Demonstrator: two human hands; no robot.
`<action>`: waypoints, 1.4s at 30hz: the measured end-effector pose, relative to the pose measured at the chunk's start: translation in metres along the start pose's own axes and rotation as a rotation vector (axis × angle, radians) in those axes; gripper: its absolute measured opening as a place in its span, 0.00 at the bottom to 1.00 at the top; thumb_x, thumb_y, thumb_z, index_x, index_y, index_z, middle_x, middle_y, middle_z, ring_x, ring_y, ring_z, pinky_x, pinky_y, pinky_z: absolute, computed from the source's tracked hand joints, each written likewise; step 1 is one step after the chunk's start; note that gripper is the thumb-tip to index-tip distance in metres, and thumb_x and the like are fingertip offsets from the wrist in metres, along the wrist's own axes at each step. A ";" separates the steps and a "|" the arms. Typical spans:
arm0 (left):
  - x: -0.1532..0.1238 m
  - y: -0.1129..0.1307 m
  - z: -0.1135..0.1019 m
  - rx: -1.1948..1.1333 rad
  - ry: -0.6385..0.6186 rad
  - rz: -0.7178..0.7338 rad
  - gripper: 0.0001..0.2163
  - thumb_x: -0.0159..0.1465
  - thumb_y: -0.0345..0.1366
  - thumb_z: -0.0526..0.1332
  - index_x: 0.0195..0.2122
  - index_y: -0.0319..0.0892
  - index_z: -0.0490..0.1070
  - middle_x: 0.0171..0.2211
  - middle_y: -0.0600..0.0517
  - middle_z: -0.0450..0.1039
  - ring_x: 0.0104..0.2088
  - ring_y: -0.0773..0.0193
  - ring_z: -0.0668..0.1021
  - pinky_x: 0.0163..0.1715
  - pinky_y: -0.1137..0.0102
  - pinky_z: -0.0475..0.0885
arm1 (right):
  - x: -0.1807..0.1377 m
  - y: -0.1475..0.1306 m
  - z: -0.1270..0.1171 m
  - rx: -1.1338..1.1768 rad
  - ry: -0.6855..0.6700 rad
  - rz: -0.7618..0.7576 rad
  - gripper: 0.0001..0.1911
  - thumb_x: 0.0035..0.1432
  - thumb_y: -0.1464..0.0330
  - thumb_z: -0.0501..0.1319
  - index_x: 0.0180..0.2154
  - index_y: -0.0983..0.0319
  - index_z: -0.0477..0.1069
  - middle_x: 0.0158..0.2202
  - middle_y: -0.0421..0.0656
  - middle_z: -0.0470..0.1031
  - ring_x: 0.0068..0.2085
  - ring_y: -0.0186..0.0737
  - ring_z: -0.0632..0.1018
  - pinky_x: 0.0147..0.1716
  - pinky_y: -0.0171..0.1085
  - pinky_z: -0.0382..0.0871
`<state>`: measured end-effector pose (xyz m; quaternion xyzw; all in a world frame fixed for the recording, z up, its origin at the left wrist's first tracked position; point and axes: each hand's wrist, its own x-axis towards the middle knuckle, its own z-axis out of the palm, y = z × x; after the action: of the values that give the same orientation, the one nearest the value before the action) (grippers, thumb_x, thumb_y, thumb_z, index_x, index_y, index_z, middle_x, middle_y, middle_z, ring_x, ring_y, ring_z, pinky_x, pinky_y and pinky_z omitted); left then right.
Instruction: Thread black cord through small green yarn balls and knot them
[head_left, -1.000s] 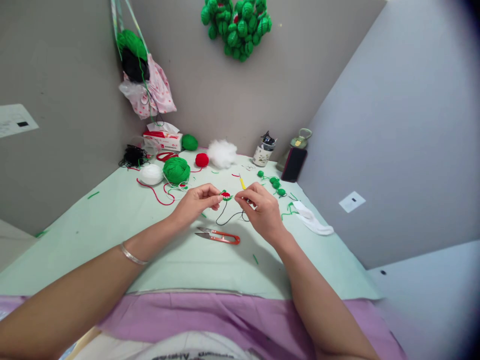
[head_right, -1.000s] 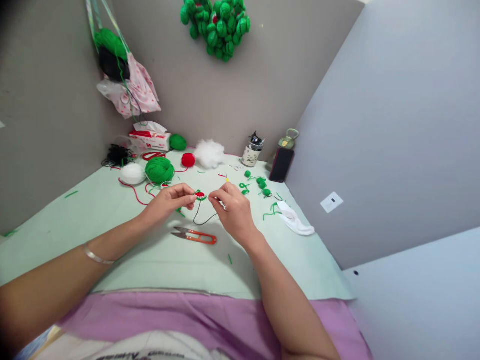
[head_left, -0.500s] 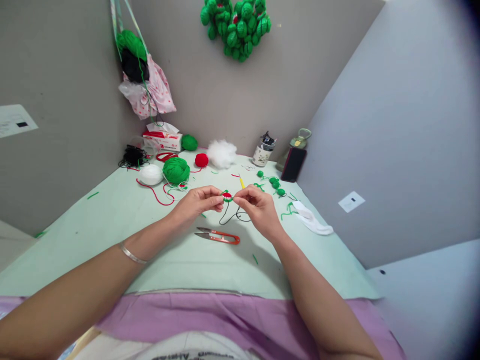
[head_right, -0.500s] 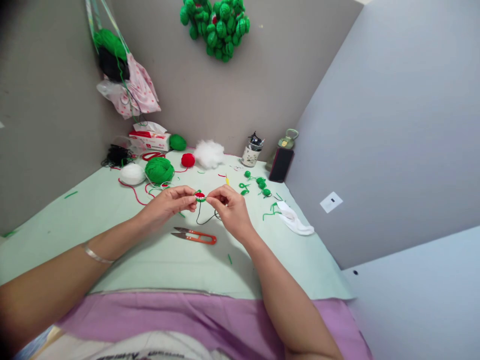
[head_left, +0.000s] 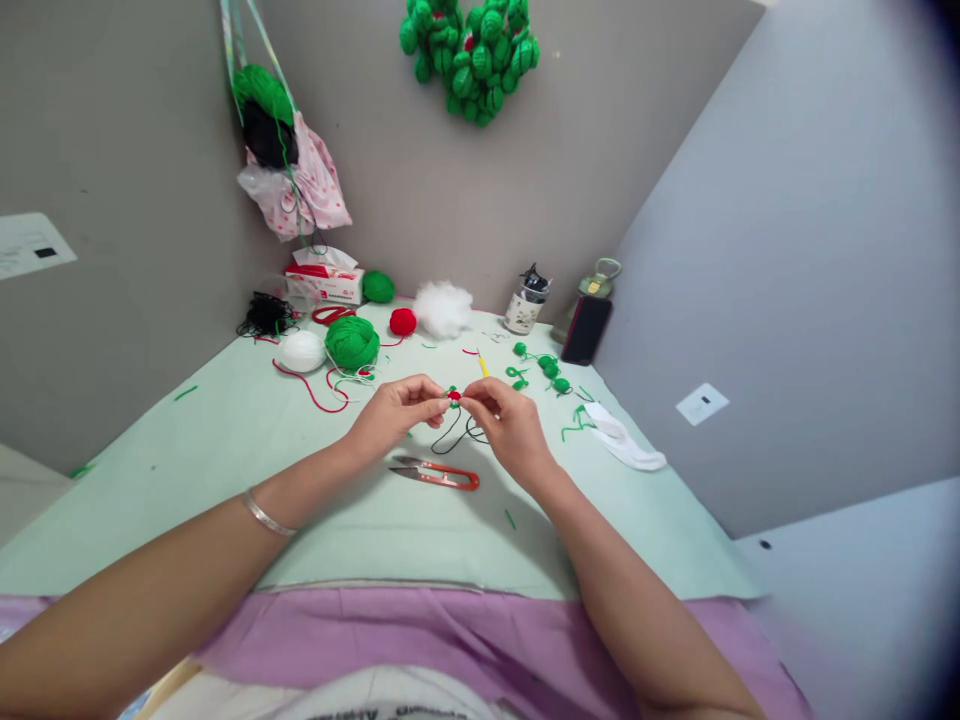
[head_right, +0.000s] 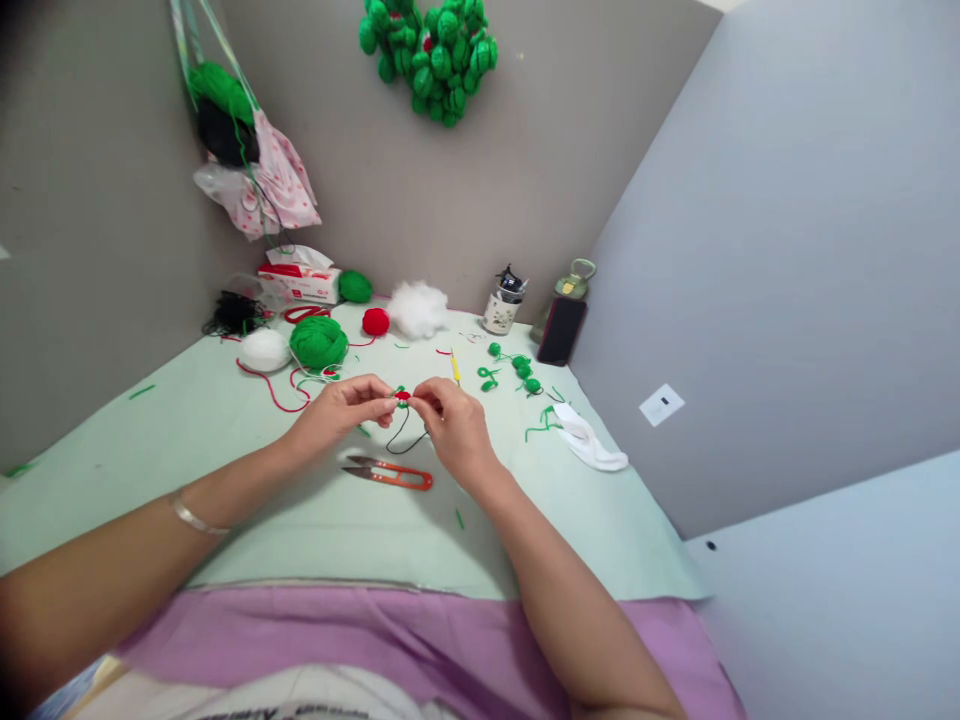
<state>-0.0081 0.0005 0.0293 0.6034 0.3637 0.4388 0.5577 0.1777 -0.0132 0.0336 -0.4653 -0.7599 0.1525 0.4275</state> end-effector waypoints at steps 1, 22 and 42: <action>0.000 -0.001 0.000 0.019 0.001 0.011 0.11 0.56 0.43 0.66 0.30 0.41 0.70 0.26 0.54 0.71 0.28 0.66 0.73 0.35 0.69 0.68 | -0.002 -0.002 0.002 -0.008 -0.019 -0.020 0.04 0.63 0.67 0.57 0.35 0.59 0.68 0.30 0.40 0.73 0.28 0.34 0.71 0.29 0.34 0.65; 0.005 -0.011 -0.008 0.402 0.117 0.223 0.07 0.59 0.38 0.61 0.28 0.42 0.68 0.27 0.54 0.70 0.30 0.65 0.71 0.32 0.71 0.65 | 0.001 -0.026 -0.030 0.648 -0.115 0.087 0.08 0.66 0.61 0.54 0.38 0.58 0.63 0.30 0.39 0.75 0.24 0.34 0.77 0.23 0.35 0.72; 0.031 -0.022 -0.054 0.298 0.355 0.154 0.08 0.52 0.38 0.65 0.26 0.40 0.67 0.21 0.57 0.65 0.23 0.68 0.69 0.26 0.72 0.63 | 0.000 0.095 -0.169 0.288 1.135 -0.405 0.15 0.64 0.71 0.48 0.37 0.46 0.69 0.27 0.32 0.67 0.45 0.37 0.78 0.48 0.48 0.67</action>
<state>-0.0466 0.0509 0.0113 0.6182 0.4698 0.5207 0.3549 0.3662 0.0086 0.0728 -0.2579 -0.4590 -0.1018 0.8440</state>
